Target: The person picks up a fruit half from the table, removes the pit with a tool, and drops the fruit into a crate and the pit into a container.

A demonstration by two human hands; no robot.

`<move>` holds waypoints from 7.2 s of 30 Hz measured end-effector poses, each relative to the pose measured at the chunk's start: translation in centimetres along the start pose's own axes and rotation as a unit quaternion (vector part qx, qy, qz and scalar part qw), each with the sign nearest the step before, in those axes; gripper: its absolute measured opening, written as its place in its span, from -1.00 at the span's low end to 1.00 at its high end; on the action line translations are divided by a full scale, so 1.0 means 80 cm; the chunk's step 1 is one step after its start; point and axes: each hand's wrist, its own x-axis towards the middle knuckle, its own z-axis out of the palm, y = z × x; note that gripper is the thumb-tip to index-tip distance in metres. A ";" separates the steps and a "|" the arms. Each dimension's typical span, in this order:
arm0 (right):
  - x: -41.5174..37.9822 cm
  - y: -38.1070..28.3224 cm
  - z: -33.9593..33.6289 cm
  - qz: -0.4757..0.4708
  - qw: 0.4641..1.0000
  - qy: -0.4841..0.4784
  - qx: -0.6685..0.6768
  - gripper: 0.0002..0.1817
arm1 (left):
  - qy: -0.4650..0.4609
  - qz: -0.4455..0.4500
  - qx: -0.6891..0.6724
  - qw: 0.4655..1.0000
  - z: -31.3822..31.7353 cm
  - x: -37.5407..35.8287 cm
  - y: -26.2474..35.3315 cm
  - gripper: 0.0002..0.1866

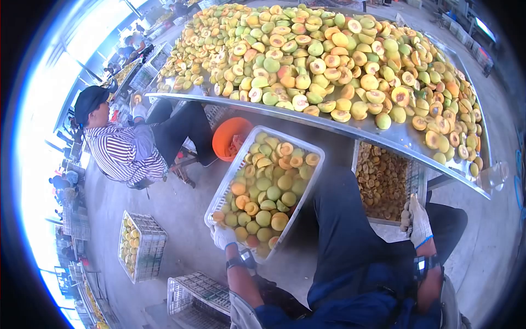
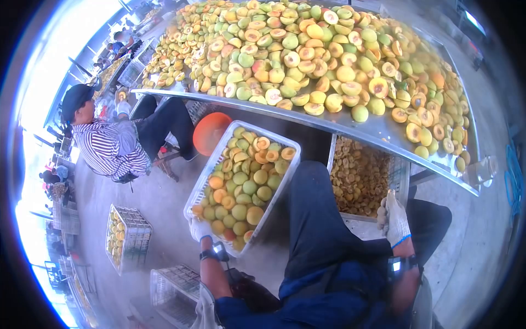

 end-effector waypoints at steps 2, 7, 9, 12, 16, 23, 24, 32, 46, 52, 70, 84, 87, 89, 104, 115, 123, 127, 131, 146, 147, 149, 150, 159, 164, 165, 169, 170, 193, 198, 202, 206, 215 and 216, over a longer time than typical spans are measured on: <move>0.000 -0.001 0.004 -0.005 1.000 0.004 -0.008 -0.52 | 0.025 0.000 0.011 1.000 -0.005 -0.011 0.017 -0.63; -0.002 -0.004 0.011 -0.012 1.000 0.016 -0.004 -0.54 | 0.095 0.180 -0.109 0.973 -0.052 -0.050 0.133 -0.69; -0.004 -0.003 0.010 -0.021 1.000 0.012 -0.008 -0.54 | 0.118 0.245 -0.258 0.927 -0.065 -0.064 0.208 -0.74; -0.007 -0.004 0.006 -0.013 0.998 -0.017 0.052 -0.55 | 0.040 0.355 -0.399 0.845 -0.112 -0.117 0.346 -0.76; -0.014 -0.006 -0.001 -0.034 0.998 -0.006 0.051 -0.54 | -0.100 0.437 -0.448 0.773 -0.136 -0.191 0.507 -0.77; -0.018 -0.004 -0.025 -0.050 0.999 0.014 0.003 -0.53 | -0.107 0.549 -0.252 0.790 -0.009 -0.243 0.679 -0.63; -0.017 -0.004 -0.026 -0.049 0.999 0.009 0.002 -0.55 | -0.141 0.553 -0.159 0.806 -0.017 -0.253 0.691 -0.49; -0.023 -0.008 -0.020 -0.053 0.998 -0.036 -0.015 -0.62 | -0.153 0.497 -0.120 0.846 -0.032 -0.295 0.723 -0.29; -0.091 -0.090 0.004 -0.285 0.904 -0.048 -0.314 -0.58 | -0.687 -0.013 -0.627 0.366 -0.133 -0.363 0.518 -0.45; -0.095 -0.077 0.014 -0.315 0.894 -0.006 -0.320 -0.63 | -0.649 0.004 -0.674 0.353 -0.131 -0.398 0.498 -0.35; -0.069 -0.084 0.004 -0.500 0.827 0.065 -0.247 -0.76 | -0.575 -0.101 -0.666 0.464 -0.140 -0.459 0.497 -0.36; -0.066 -0.061 -0.002 -0.517 0.746 0.062 -0.415 -0.77 | -0.581 -0.131 -0.678 0.431 -0.096 -0.466 0.481 -0.30; -0.071 -0.043 -0.012 -0.493 0.788 0.059 -0.364 -0.62 | -0.552 -0.076 -0.690 0.462 -0.103 -0.449 0.482 -0.33; -0.073 -0.047 -0.025 -0.438 0.810 0.053 -0.386 -0.55 | -0.569 -0.057 -0.684 0.454 -0.117 -0.442 0.484 -0.34; -0.099 -0.064 0.008 -0.333 0.861 -0.008 -0.385 -0.54 | -0.566 -0.071 -0.697 0.435 -0.162 -0.456 0.487 -0.31; -0.098 -0.059 0.018 -0.313 0.864 -0.008 -0.395 -0.53 | -0.569 -0.102 -0.689 0.437 -0.157 -0.455 0.487 -0.44; -0.108 -0.058 0.031 -0.311 0.871 0.003 -0.381 -0.52 | -0.581 -0.055 -0.685 0.436 -0.175 -0.448 0.491 -0.58; -0.108 -0.049 0.033 -0.319 0.858 0.013 -0.402 -0.54 | -0.600 -0.065 -0.664 0.442 -0.177 -0.440 0.488 -0.62; -0.116 -0.056 0.031 -0.350 0.863 -0.010 -0.365 -0.55 | -0.605 -0.003 -0.657 0.450 -0.184 -0.436 0.491 -0.62; -0.135 -0.089 0.016 -0.159 0.937 -0.125 -0.284 -0.43 | -0.596 0.076 -0.680 0.421 -0.193 -0.434 0.495 -0.52; -0.130 -0.082 0.018 -0.160 0.937 -0.125 -0.285 -0.43 | -0.596 0.076 -0.680 0.420 -0.194 -0.433 0.497 -0.52; -0.116 -0.061 0.023 -0.393 0.887 -0.061 -0.234 -0.36 | -0.629 0.036 -0.652 0.421 -0.194 -0.430 0.500 -0.53; -0.117 -0.067 0.019 -0.394 0.887 -0.062 -0.234 -0.36 | -0.629 0.036 -0.653 0.421 -0.195 -0.429 0.502 -0.53; -0.121 -0.067 0.011 -0.168 0.952 -0.153 -0.205 -0.36 | -0.569 0.119 -0.625 0.521 -0.215 -0.436 0.513 -0.48; -0.118 -0.076 -0.007 -0.080 0.956 -0.239 -0.149 -0.42 | -0.559 0.136 -0.594 0.562 -0.223 -0.440 0.512 -0.49; -0.117 -0.075 -0.006 -0.080 0.956 -0.239 -0.148 -0.42 | -0.559 0.136 -0.594 0.562 -0.224 -0.438 0.515 -0.49; -0.118 -0.071 -0.007 -0.143 0.953 -0.157 -0.214 -0.43 | -0.599 0.152 -0.561 0.551 -0.226 -0.437 0.521 -0.48; -0.118 -0.070 -0.009 -0.118 0.960 -0.178 -0.182 -0.43 | -0.595 0.168 -0.542 0.568 -0.225 -0.437 0.520 -0.47; -0.117 -0.068 -0.012 -0.042 0.946 -0.313 -0.067 -0.53 | -0.567 0.376 -0.555 0.479 -0.209 -0.422 0.513 -0.19; -0.118 -0.070 -0.001 -0.109 0.954 -0.192 -0.205 -0.50 | -0.562 0.311 -0.576 0.505 -0.195 -0.426 0.506 -0.19; -0.115 -0.061 0.000 -0.298 0.897 -0.088 -0.314 -0.51 | -0.538 0.242 -0.619 0.518 -0.178 -0.433 0.501 -0.35; -0.113 -0.058 0.003 -0.308 0.872 -0.043 -0.379 -0.54 | -0.508 0.202 -0.618 0.564 -0.183 -0.441 0.499 -0.35; -0.096 -0.060 0.004 -0.267 0.859 -0.023 -0.437 -0.58 | -0.471 0.188 -0.548 0.665 -0.146 -0.435 0.505 -0.33; -0.090 -0.055 0.000 -0.267 0.858 -0.026 -0.437 -0.58 | -0.469 0.187 -0.548 0.666 -0.128 -0.426 0.503 -0.33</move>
